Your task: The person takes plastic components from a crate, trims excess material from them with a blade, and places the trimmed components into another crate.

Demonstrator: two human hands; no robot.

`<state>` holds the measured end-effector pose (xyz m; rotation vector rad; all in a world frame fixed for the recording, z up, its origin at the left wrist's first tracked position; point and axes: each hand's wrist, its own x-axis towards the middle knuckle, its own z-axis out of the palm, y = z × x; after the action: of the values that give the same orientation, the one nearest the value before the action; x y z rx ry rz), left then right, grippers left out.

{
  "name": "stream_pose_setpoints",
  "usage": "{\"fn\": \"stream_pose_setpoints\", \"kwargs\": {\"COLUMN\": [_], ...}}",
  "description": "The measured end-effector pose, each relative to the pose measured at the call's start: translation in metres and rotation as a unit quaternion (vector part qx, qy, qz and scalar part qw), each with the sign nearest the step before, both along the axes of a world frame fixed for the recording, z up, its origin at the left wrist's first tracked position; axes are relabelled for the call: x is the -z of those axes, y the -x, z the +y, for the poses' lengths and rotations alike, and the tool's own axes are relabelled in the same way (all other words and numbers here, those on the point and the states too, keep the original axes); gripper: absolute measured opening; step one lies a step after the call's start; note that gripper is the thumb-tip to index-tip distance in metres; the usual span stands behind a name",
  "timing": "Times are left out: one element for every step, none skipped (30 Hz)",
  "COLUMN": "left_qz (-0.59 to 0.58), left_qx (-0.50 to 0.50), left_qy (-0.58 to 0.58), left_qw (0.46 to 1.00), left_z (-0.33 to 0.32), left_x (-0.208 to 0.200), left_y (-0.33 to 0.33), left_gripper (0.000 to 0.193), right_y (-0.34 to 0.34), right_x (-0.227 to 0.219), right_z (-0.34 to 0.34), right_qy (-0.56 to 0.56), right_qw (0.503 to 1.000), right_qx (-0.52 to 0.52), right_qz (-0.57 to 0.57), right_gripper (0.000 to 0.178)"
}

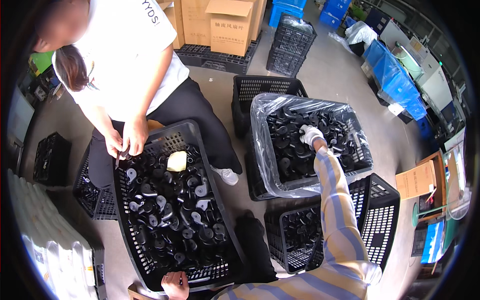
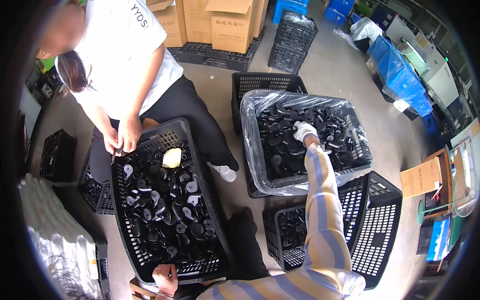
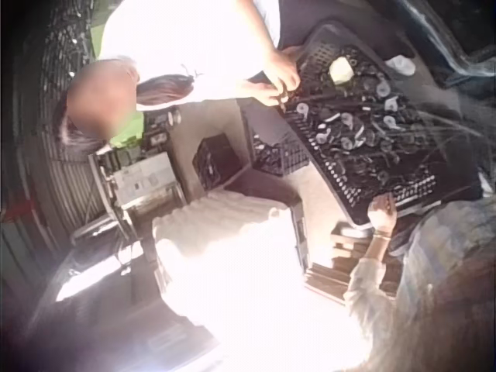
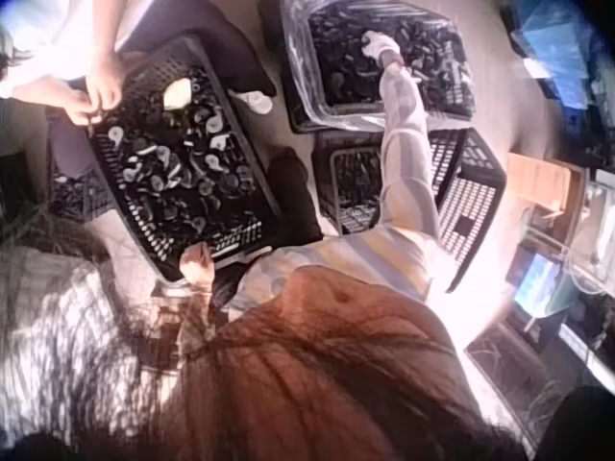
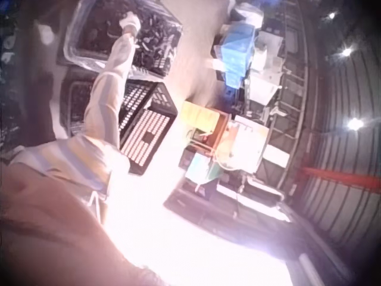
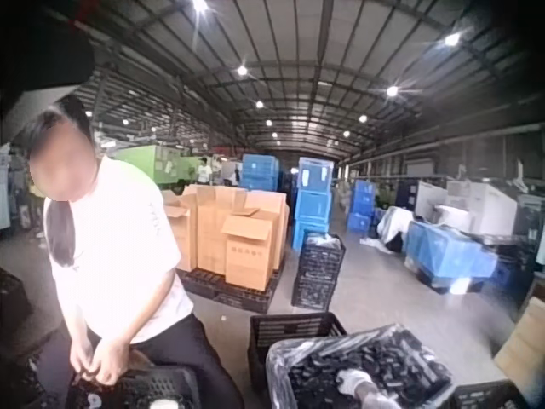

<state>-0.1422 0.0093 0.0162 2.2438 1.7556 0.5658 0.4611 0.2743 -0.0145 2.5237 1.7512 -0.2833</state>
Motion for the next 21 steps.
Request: {"fn": "stream_pose_setpoints", "kwargs": {"left_qz": [0.000,-0.002,-0.002,-0.002,-0.007,-0.012,-0.004,-0.007,-0.005,-0.002,-0.007,-0.013,-0.011,-0.008,-0.008,-0.018,-0.015,-0.009,-0.002,0.001,-0.002], "left_qx": [0.001,0.006,0.011,0.016,0.023,0.025,0.013,0.020,0.015,0.011,0.014,0.021,0.025,0.029,0.028,0.031,0.033,0.030,0.027,0.024,0.021], "left_qy": [0.003,0.003,0.004,0.005,0.000,-0.005,-0.007,-0.015,-0.009,-0.003,-0.012,-0.009,-0.009,-0.010,-0.018,-0.023,-0.031,-0.038,-0.048,-0.053,-0.072], "left_qw": [1.000,1.000,1.000,1.000,1.000,1.000,1.000,1.000,1.000,1.000,1.000,1.000,1.000,1.000,0.999,0.999,0.999,0.999,0.998,0.998,0.997], "left_z": [0.001,0.001,0.004,0.006,0.007,0.009,0.004,0.003,0.003,0.003,0.003,0.004,0.005,0.006,0.006,0.007,0.006,0.005,0.003,0.002,0.002], "left_x": [0.000,-0.001,0.000,0.000,0.000,0.002,0.001,0.001,0.003,0.004,0.003,0.003,0.005,0.007,0.007,0.006,0.008,0.009,0.008,0.008,0.009], "left_y": [0.000,-0.001,-0.002,-0.003,-0.004,-0.005,0.000,0.000,0.001,0.002,0.002,0.003,0.003,0.001,0.000,-0.002,-0.002,-0.001,0.000,0.000,0.000], "left_gripper": [0.011,0.011,0.010,0.010,0.010,0.011,0.011,0.011,0.011,0.011,0.011,0.012,0.012,0.012,0.012,0.013,0.013,0.014,0.013,0.013,0.014], "right_y": [-0.007,-0.016,-0.027,-0.038,-0.046,-0.051,-0.001,0.011,0.027,0.045,0.061,0.076,0.091,0.107,0.121,0.134,0.146,0.160,0.173,0.185,0.195], "right_x": [0.001,-0.001,0.005,0.009,0.010,0.007,-0.029,-0.045,-0.064,-0.083,-0.097,-0.110,-0.120,-0.133,-0.141,-0.148,-0.157,-0.165,-0.171,-0.175,-0.179], "right_z": [-0.001,-0.003,-0.012,-0.021,-0.027,-0.034,-0.040,-0.050,-0.059,-0.068,-0.077,-0.085,-0.094,-0.104,-0.111,-0.117,-0.124,-0.128,-0.132,-0.136,-0.137], "right_qy": [0.014,0.023,-0.030,-0.033,-0.147,-0.256,-0.268,-0.291,-0.276,-0.260,-0.234,-0.206,-0.199,-0.180,-0.174,-0.166,-0.142,-0.131,-0.122,-0.113,-0.104], "right_qw": [1.000,0.999,0.999,0.999,0.966,0.877,0.819,0.765,0.754,0.740,0.734,0.726,0.713,0.706,0.690,0.674,0.644,0.656,0.643,0.631,0.629], "right_qx": [0.001,0.002,-0.003,0.004,0.056,0.100,0.163,0.142,0.111,0.078,0.046,0.013,-0.014,-0.026,-0.040,-0.056,-0.082,-0.089,-0.109,-0.128,-0.148], "right_qz": [0.011,0.021,0.015,0.009,0.207,0.393,0.481,0.557,0.586,0.615,0.636,0.656,0.672,0.685,0.701,0.717,0.748,0.738,0.748,0.756,0.756], "right_gripper": [0.033,0.030,0.021,0.021,0.020,0.019,0.016,0.020,0.021,0.022,0.023,0.024,0.025,0.025,0.024,0.023,0.022,0.021,0.021,0.021,0.020]}}
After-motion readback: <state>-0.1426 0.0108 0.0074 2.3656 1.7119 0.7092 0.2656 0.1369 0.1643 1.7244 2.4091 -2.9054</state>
